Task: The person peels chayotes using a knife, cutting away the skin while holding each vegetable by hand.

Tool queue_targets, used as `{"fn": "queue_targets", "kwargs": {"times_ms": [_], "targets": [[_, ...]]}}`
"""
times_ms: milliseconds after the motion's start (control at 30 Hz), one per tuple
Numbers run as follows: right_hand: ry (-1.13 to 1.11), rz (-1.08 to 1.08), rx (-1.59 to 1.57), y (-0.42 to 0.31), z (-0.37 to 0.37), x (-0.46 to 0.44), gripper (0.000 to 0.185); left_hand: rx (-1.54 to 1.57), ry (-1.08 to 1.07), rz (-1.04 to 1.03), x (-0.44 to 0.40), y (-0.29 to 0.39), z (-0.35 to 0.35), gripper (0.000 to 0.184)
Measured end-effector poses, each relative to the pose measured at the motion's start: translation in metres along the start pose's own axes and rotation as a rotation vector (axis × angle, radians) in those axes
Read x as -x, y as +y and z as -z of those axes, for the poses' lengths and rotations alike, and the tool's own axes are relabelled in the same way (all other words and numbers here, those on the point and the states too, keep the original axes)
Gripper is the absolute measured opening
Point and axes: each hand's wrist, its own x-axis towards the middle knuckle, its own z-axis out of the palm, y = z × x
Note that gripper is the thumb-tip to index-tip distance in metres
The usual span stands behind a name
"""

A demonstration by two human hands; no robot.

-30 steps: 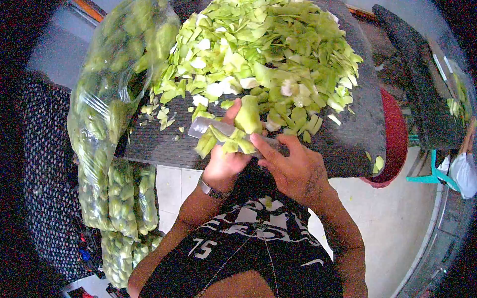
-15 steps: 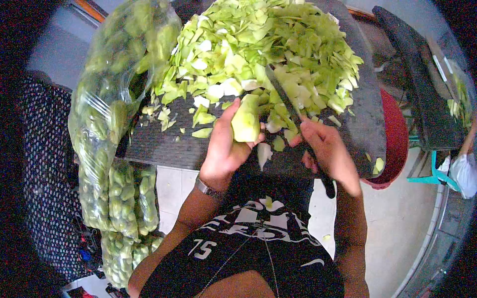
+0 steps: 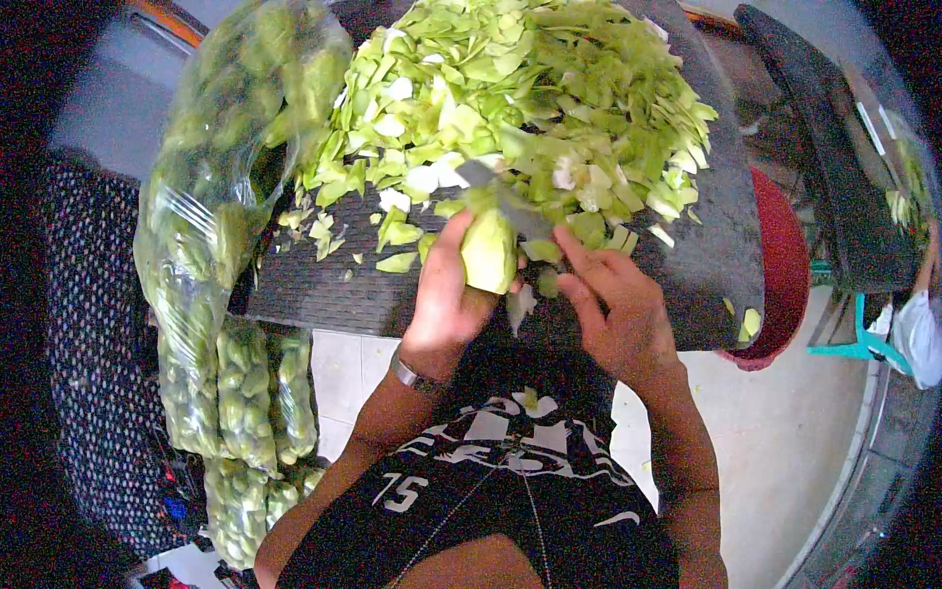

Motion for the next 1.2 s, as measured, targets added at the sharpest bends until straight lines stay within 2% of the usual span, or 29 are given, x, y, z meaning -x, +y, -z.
{"fn": "queue_targets", "kwargs": {"times_ms": [33,133,200,267,367,433,500,633,667,700,833,900,933,967,1033,1067,1100,1200], "targets": [[0.009,-0.026,-0.021,-0.002,0.001,0.001,0.050,0.021,-0.022,0.074,0.001,0.006,-0.003,0.039],[-0.108,0.054,0.048,-0.021,0.002,0.008,0.049,0.134,0.259,-0.165,-0.012,-0.016,-0.013,0.042],[-0.132,0.080,0.075,-0.027,0.000,0.009,0.049,0.005,0.217,-0.304,0.005,-0.026,-0.024,0.041],[-0.133,0.107,0.079,-0.027,-0.001,0.010,0.049,0.014,0.068,-0.163,0.000,-0.019,-0.005,0.039],[-0.099,0.145,0.066,-0.022,-0.005,0.009,0.049,0.080,-0.004,-0.134,-0.001,-0.017,-0.001,0.039],[-0.072,0.174,0.071,-0.019,-0.007,0.007,0.049,-0.001,0.184,-0.237,-0.005,-0.027,-0.004,0.043],[-0.067,0.141,0.095,-0.017,-0.006,0.005,0.049,-0.019,0.236,-0.262,0.000,-0.029,-0.006,0.043],[-0.035,0.116,0.089,-0.002,-0.005,0.002,0.050,0.093,0.040,-0.177,0.014,-0.017,-0.008,0.038],[-0.035,0.097,0.077,-0.001,-0.004,0.001,0.049,0.125,-0.016,-0.162,0.015,-0.014,-0.010,0.037],[-0.035,0.078,0.066,0.000,-0.003,0.000,0.049,0.062,0.057,-0.159,0.016,-0.012,-0.016,0.035],[-0.055,0.021,0.076,0.004,0.007,-0.005,0.045,0.026,0.019,-0.016,0.017,-0.001,-0.017,0.039],[-0.017,-0.116,0.057,0.019,0.017,-0.009,0.044,0.101,-0.065,0.072,0.014,0.005,-0.017,0.041],[0.004,-0.186,0.048,0.024,0.021,-0.010,0.044,0.125,-0.002,0.079,0.015,0.007,-0.020,0.044],[-0.048,-0.310,-0.111,0.025,0.027,-0.009,0.033,0.151,0.062,0.085,0.016,0.010,-0.024,0.046],[-0.159,-0.561,-0.467,0.025,0.041,-0.010,0.034,0.232,0.214,0.107,0.018,0.014,-0.035,0.052],[-0.232,-0.677,-0.674,0.023,0.047,-0.011,0.038,0.200,0.203,0.065,0.014,0.013,-0.031,0.052],[-0.208,-0.674,-0.842,0.011,0.046,-0.009,0.045,0.167,0.188,0.023,0.010,0.011,-0.025,0.052],[-0.239,-0.656,-1.045,-0.001,0.035,-0.005,0.041,0.021,0.259,-0.119,0.005,0.006,-0.032,0.048]]}}
